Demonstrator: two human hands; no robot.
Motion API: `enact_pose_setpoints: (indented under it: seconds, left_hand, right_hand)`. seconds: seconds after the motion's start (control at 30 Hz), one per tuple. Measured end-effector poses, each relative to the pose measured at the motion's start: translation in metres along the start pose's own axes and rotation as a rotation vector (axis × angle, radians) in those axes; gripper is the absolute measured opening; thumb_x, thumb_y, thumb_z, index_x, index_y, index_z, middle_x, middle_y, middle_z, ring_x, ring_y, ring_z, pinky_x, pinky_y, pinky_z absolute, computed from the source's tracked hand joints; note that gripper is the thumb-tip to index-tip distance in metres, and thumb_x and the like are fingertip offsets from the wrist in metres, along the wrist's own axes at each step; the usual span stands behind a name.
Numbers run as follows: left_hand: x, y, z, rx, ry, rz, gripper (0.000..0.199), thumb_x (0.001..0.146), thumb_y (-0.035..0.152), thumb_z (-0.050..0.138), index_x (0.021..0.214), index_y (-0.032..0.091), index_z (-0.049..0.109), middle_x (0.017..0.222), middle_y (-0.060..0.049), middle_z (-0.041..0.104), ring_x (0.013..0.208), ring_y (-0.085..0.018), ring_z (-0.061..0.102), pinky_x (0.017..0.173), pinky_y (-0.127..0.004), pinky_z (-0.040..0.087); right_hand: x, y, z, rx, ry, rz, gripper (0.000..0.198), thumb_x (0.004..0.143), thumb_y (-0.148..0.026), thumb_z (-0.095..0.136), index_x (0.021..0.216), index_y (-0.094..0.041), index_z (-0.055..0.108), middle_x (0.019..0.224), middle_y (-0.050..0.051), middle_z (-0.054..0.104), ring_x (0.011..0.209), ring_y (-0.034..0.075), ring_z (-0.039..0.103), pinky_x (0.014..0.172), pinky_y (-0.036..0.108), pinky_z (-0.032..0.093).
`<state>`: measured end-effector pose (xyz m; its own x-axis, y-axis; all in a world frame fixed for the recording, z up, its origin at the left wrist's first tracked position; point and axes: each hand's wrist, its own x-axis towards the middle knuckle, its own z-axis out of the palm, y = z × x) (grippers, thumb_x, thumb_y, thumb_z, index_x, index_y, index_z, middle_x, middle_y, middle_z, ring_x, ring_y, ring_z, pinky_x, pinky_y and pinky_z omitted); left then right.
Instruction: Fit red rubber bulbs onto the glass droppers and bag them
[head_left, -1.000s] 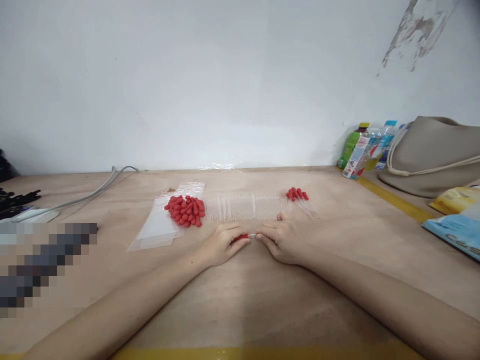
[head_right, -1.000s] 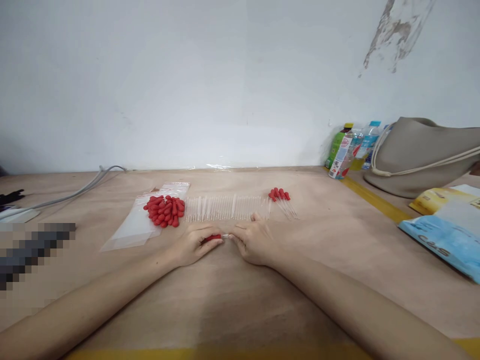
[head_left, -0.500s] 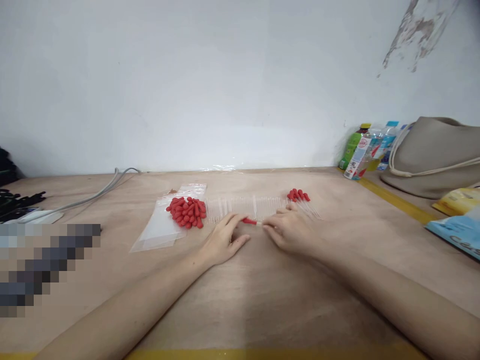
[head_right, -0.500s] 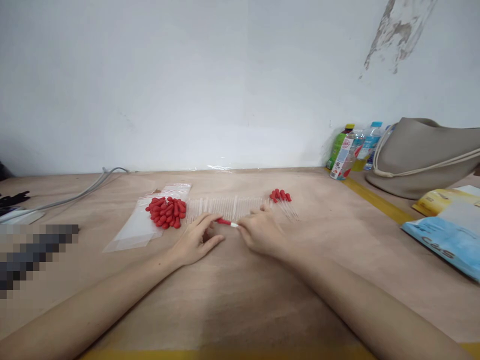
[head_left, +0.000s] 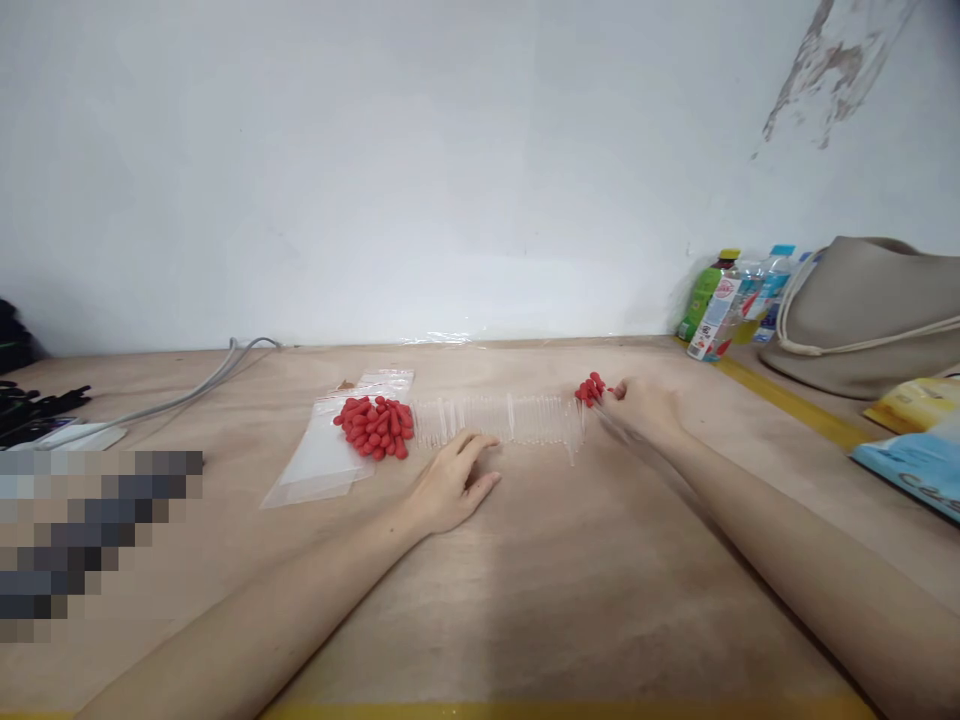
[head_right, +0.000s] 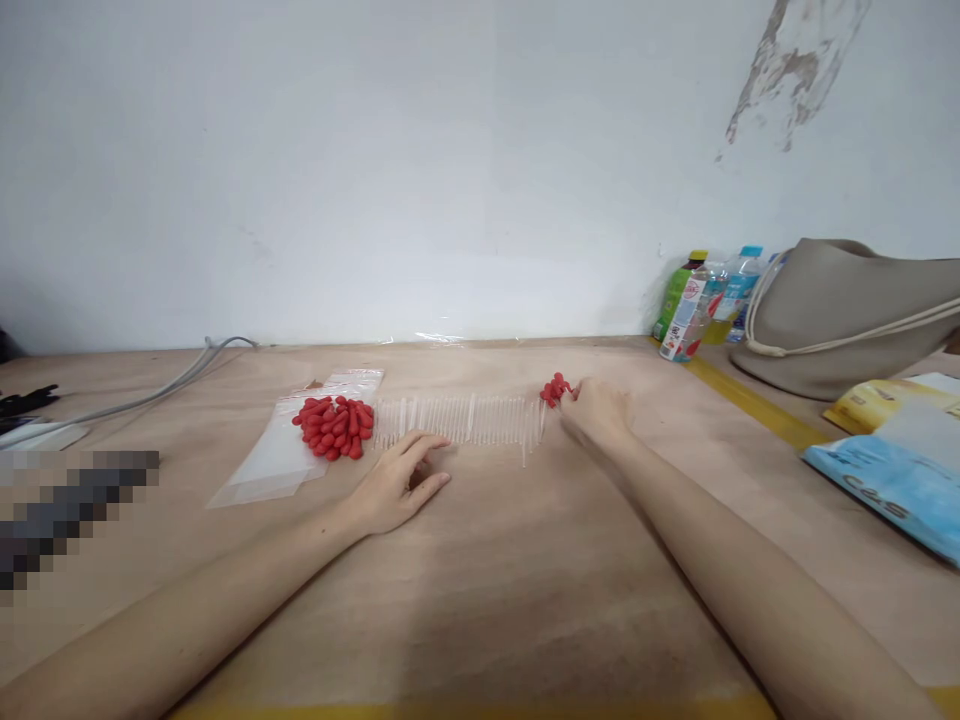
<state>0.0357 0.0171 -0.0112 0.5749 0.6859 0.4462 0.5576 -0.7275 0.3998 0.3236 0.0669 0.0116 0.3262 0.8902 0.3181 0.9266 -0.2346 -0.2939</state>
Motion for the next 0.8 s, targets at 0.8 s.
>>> enact_pose_setpoints:
  seconds: [0.8]
  left_hand:
    - [0.0, -0.001, 0.0, 0.021, -0.014, 0.023, 0.025, 0.082, 0.024, 0.046, 0.106, 0.02, 0.049, 0.097, -0.006, 0.051, 0.074, -0.014, 0.052, 0.07, -0.029, 0.045]
  right_hand:
    - [-0.01, -0.008, 0.016, 0.108, 0.056, -0.19, 0.019, 0.072, -0.032, 0.046, 0.067, -0.019, 0.059, 0.068, 0.003, 0.062, 0.065, 0.017, 0.052, 0.066, 0.034, 0.021]
